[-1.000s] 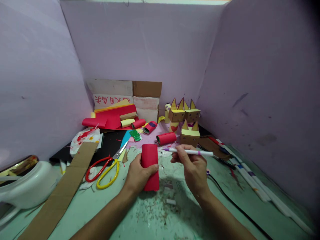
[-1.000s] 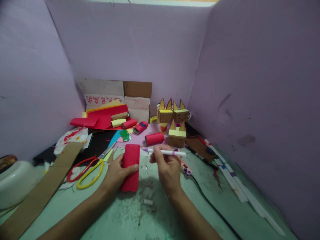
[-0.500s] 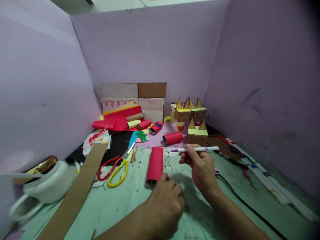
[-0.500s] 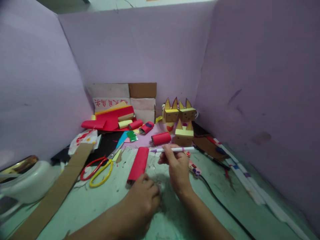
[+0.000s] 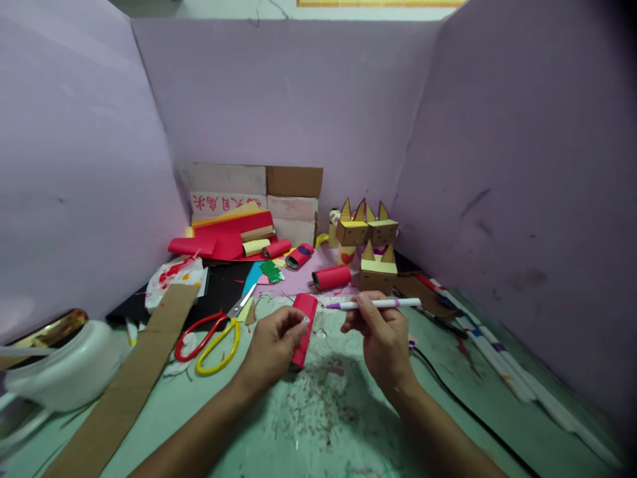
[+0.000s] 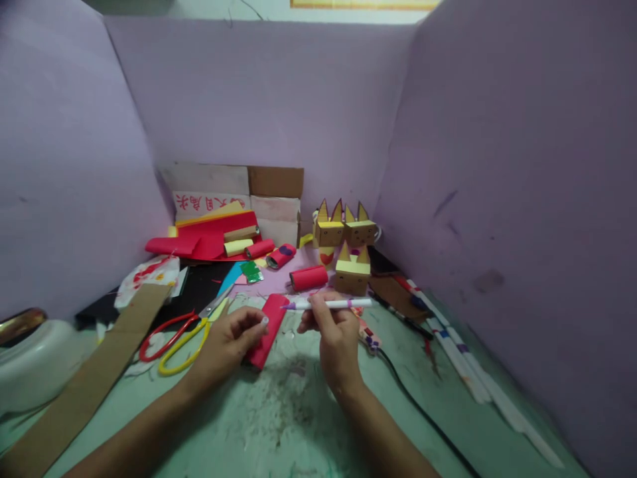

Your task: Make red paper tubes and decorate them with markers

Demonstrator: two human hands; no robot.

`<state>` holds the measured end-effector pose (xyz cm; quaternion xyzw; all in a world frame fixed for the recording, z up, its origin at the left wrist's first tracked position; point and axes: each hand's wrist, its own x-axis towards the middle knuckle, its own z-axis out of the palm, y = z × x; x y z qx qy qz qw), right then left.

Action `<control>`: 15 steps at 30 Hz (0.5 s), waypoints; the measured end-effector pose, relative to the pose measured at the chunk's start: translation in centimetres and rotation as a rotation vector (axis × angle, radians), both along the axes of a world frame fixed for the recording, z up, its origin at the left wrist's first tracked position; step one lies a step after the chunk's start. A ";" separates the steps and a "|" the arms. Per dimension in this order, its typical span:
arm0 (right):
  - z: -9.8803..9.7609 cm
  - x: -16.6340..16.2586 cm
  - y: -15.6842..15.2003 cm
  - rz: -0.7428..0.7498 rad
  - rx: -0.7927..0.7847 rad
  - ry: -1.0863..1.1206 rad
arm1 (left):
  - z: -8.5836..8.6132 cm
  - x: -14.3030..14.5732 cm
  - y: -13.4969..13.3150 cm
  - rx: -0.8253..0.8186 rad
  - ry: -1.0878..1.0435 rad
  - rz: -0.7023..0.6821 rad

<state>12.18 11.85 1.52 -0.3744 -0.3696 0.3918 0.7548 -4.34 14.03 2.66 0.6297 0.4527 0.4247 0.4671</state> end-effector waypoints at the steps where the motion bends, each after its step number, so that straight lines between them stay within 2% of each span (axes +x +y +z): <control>1: 0.0 -0.1 -0.1 0.007 0.012 -0.020 | 0.0 0.0 0.2 -0.040 -0.039 0.005; 3: 0.0 -0.2 -0.2 0.018 0.034 -0.068 | -0.1 0.1 0.3 -0.065 -0.080 0.000; 9: 0.0 -0.7 -0.9 -0.009 0.093 -0.291 | 0.1 0.3 -0.3 0.013 -0.083 -0.020; 15: -0.5 -1.2 -0.9 0.088 0.021 -0.334 | 0.1 0.2 -0.5 0.039 -0.072 -0.016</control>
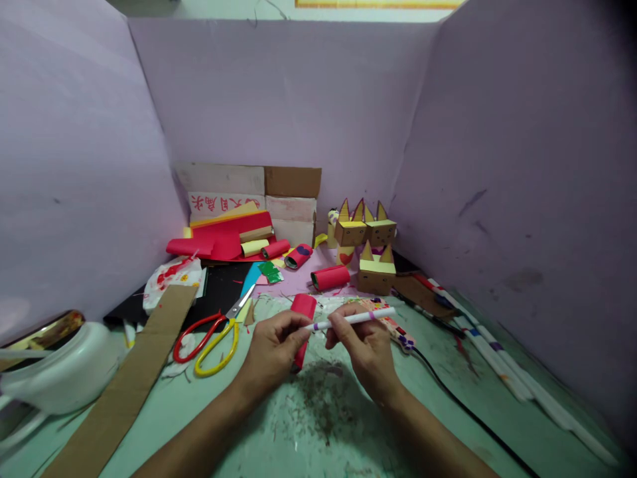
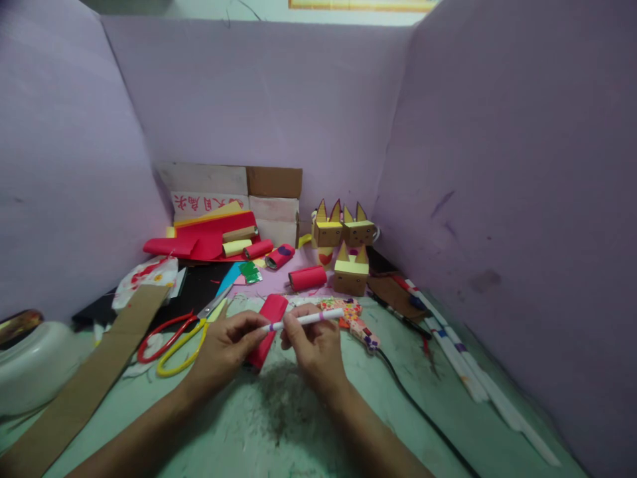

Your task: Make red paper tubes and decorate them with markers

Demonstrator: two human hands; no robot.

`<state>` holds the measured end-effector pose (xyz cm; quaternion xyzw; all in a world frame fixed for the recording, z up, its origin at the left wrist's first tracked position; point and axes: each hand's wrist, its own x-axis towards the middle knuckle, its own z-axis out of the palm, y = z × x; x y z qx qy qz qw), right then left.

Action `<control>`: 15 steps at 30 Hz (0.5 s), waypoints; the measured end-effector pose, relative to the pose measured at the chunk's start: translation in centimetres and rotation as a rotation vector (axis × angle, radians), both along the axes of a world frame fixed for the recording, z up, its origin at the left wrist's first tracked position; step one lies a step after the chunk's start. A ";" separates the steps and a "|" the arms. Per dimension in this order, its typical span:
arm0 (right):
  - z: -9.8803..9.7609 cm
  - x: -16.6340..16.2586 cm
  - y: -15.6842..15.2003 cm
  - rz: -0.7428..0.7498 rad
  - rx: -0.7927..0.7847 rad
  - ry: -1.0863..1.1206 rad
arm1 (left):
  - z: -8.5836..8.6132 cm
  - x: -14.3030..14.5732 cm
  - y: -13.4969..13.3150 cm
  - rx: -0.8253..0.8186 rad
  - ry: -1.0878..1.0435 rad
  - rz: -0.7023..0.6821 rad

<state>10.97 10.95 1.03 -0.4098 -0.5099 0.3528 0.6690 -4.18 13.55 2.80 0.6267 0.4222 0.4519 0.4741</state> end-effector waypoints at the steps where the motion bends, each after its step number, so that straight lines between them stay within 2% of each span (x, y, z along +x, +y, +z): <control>1: -0.2 -0.1 0.1 0.029 -0.031 0.035 | -0.1 0.0 0.0 0.009 -0.004 0.003; 5: -0.9 -0.6 0.2 0.126 -0.139 0.183 | -1.0 -0.1 -0.4 0.045 -0.006 0.011; 8: -1.3 -0.9 0.2 0.147 -0.151 0.225 | -1.1 0.1 -1.0 0.108 0.019 0.033; 13: -0.9 -0.4 0.5 0.126 -0.092 0.188 | 0.8 0.0 -1.0 0.363 0.165 -0.009; 15: -0.4 0.0 0.6 0.265 -0.151 0.146 | 1.6 -0.4 -0.4 0.404 0.158 0.041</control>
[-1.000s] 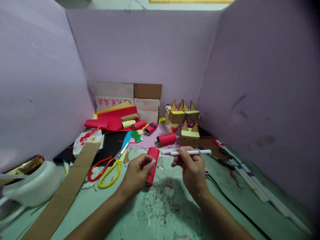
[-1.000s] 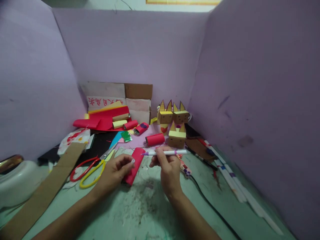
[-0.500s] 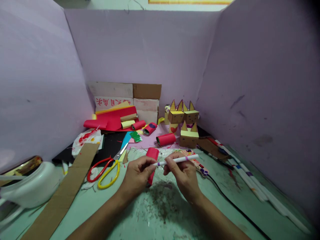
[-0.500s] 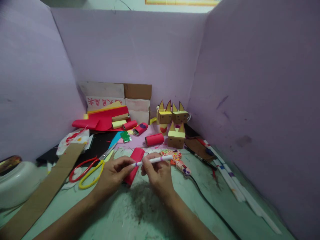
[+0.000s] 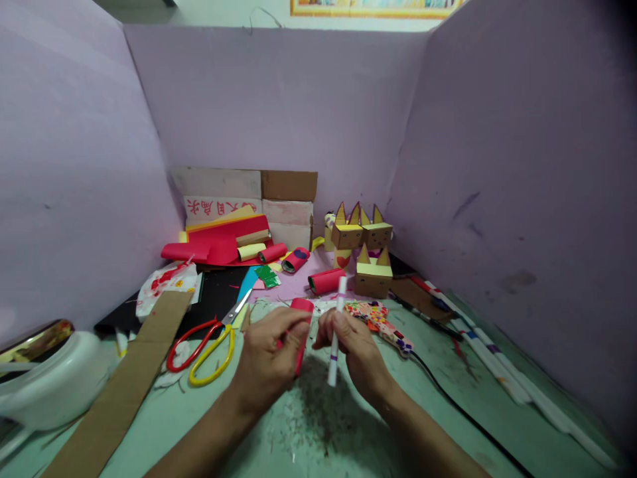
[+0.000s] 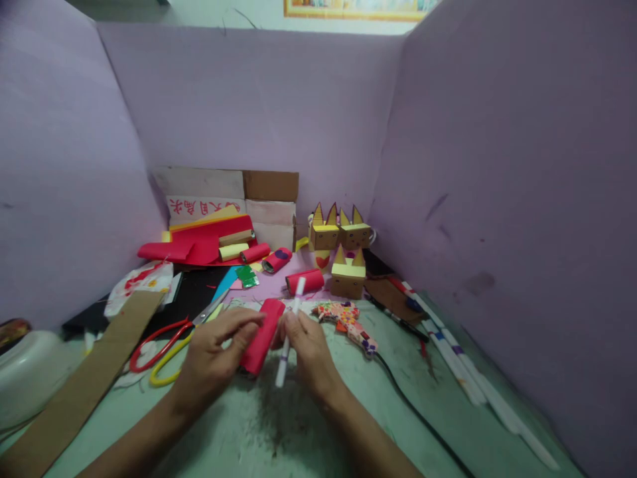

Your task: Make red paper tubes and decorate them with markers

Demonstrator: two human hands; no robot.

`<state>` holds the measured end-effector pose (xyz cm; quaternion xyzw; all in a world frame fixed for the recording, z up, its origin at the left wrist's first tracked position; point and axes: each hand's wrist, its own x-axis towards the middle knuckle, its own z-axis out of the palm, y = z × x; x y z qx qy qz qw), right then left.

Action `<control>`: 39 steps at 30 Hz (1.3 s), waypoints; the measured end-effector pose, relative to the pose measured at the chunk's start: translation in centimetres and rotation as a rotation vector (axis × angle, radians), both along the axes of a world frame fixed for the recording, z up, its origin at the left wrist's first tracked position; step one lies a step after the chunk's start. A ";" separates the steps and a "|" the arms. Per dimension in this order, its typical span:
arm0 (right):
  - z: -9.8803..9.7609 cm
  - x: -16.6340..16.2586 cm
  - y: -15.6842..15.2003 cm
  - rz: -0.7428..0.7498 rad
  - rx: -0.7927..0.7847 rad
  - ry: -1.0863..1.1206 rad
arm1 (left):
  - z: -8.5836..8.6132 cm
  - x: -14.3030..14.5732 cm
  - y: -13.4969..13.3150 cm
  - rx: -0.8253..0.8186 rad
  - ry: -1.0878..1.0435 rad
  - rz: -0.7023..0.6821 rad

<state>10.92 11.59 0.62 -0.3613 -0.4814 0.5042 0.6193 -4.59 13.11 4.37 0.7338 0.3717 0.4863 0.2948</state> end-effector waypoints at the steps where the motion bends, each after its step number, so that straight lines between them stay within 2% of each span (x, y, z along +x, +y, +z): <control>1: 0.2 0.1 0.0 0.134 -0.058 -0.001 | 0.3 -0.3 0.4 -0.016 -0.034 0.030; 3: 0.6 0.3 -0.1 0.433 -0.204 0.027 | 0.6 -1.0 1.1 -0.123 -0.085 0.026; 5: 0.8 0.4 -0.4 0.664 -0.299 0.065 | 0.7 -1.6 1.7 -0.228 -0.074 -0.062; 8: 0.8 0.6 -0.6 0.862 -0.374 0.128 | 0.7 -2.4 2.1 -0.198 -0.011 -0.201; 11: 0.6 0.6 -0.6 0.943 -0.429 0.179 | 0.7 -2.5 1.8 -0.111 0.061 -0.303; 13: 0.6 0.6 -0.8 0.909 -0.399 0.149 | 0.6 -2.3 1.4 -0.081 0.095 -0.277; 15: 0.9 0.5 -1.3 0.817 -0.304 0.021 | 0.5 -2.2 1.3 -0.055 0.106 -0.203; 19: 1.9 1.0 -2.5 0.646 -0.108 -0.425 | 0.5 -3.5 3.0 -0.144 -0.024 0.155; 21: 2.0 1.4 -2.7 0.598 -0.098 -0.512 | 0.5 -4.9 4.5 -0.190 -0.048 0.254; 24: 1.4 1.6 -2.4 0.522 -0.138 -0.472 | -0.2 -6.2 6.3 -0.301 0.077 0.268; 28: 0.7 1.2 -1.8 0.442 -0.199 -0.459 | -1.9 -5.9 6.7 -0.380 0.330 0.199; 32: 0.8 1.1 -1.3 0.336 -0.285 -0.422 | -2.3 -4.4 5.7 -0.345 0.449 0.238; 35: 0.8 1.4 -1.2 0.198 -0.353 -0.295 | -2.0 -2.4 4.2 -0.333 0.524 0.289; 39: 0.9 2.0 -1.1 0.062 -0.200 -0.137 | -2.2 0.3 2.5 -0.353 0.813 0.329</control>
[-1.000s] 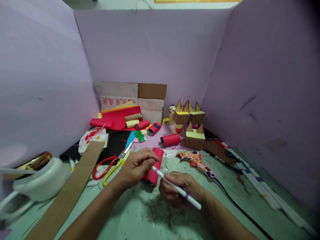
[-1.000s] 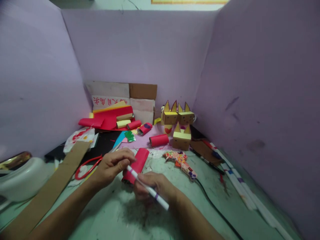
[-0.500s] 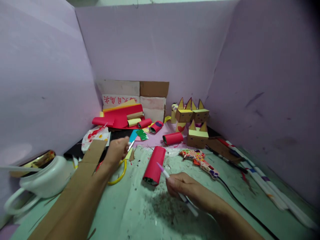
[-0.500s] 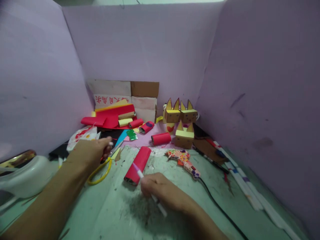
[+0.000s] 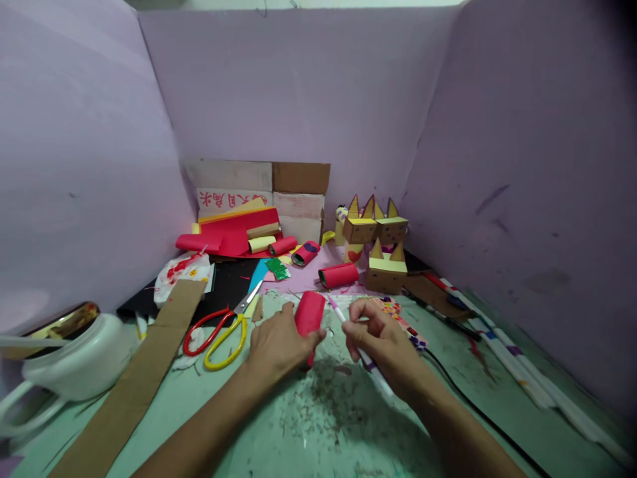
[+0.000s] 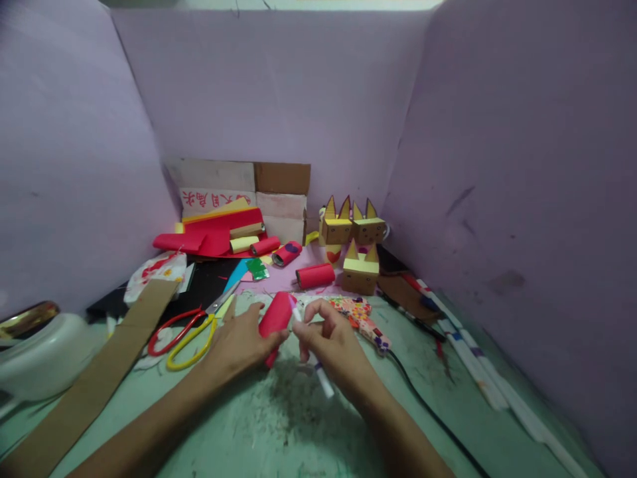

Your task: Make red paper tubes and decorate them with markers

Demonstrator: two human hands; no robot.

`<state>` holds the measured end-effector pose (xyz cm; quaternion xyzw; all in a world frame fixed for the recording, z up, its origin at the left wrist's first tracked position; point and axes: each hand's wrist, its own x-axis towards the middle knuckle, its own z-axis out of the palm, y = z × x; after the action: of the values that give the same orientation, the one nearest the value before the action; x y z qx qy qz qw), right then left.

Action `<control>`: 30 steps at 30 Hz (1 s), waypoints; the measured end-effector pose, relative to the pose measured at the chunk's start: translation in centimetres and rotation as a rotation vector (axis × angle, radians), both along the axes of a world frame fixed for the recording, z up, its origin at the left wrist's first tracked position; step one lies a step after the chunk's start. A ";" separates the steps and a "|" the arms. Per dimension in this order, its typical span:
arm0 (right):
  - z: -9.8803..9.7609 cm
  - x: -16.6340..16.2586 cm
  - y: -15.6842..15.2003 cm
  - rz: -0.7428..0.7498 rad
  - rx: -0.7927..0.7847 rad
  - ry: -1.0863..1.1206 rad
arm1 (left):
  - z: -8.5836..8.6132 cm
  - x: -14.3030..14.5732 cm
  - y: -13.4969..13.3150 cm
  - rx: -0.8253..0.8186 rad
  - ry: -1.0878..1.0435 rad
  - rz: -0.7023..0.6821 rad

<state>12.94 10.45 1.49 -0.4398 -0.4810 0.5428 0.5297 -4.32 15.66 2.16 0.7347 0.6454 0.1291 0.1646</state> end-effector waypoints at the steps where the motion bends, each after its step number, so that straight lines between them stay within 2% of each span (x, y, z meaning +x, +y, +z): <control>1: 0.1 0.1 0.0 -0.019 0.030 0.020 | -0.1 0.3 -0.1 -0.022 0.022 -0.008; 3: 0.2 0.4 0.3 -0.092 0.053 0.091 | -0.3 0.5 0.1 -0.050 -0.070 -0.014; 4: 0.3 0.5 0.4 -0.147 0.054 0.150 | -0.3 0.4 0.3 -0.061 -0.182 -0.014; 7: 0.3 0.6 0.9 -0.283 0.058 0.375 | -0.3 0.0 0.4 -0.169 -0.717 -0.050; 9: 0.0 0.4 1.1 -0.298 0.086 0.453 | -0.3 0.0 -0.1 -0.278 -1.013 -0.110; 11: -0.3 -0.1 1.1 -0.265 0.114 0.422 | -0.4 0.3 -1.1 -0.349 -1.136 -0.178; 16: -0.6 -1.3 0.5 -0.182 0.083 0.290 | -1.5 1.2 -2.8 -0.416 -1.202 -0.265; 21: -0.7 -1.4 0.3 -0.147 0.078 0.287 | -1.7 1.2 -2.8 -0.469 -1.194 -0.197; 23: -0.7 -0.9 0.4 -0.232 0.095 0.264 | -1.3 1.2 -2.9 -0.428 -1.157 -0.150; 27: -0.3 0.5 0.7 -0.526 0.158 0.336 | -0.7 1.5 -3.3 -0.315 -1.041 -0.027; 30: -0.1 1.0 0.6 -0.612 0.253 0.296 | -1.0 1.7 -3.6 -0.238 -0.918 -0.002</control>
<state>13.91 11.00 1.37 -0.4110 -0.3086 0.3531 0.7818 -2.64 12.01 1.20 0.5784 0.5156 0.3652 0.5160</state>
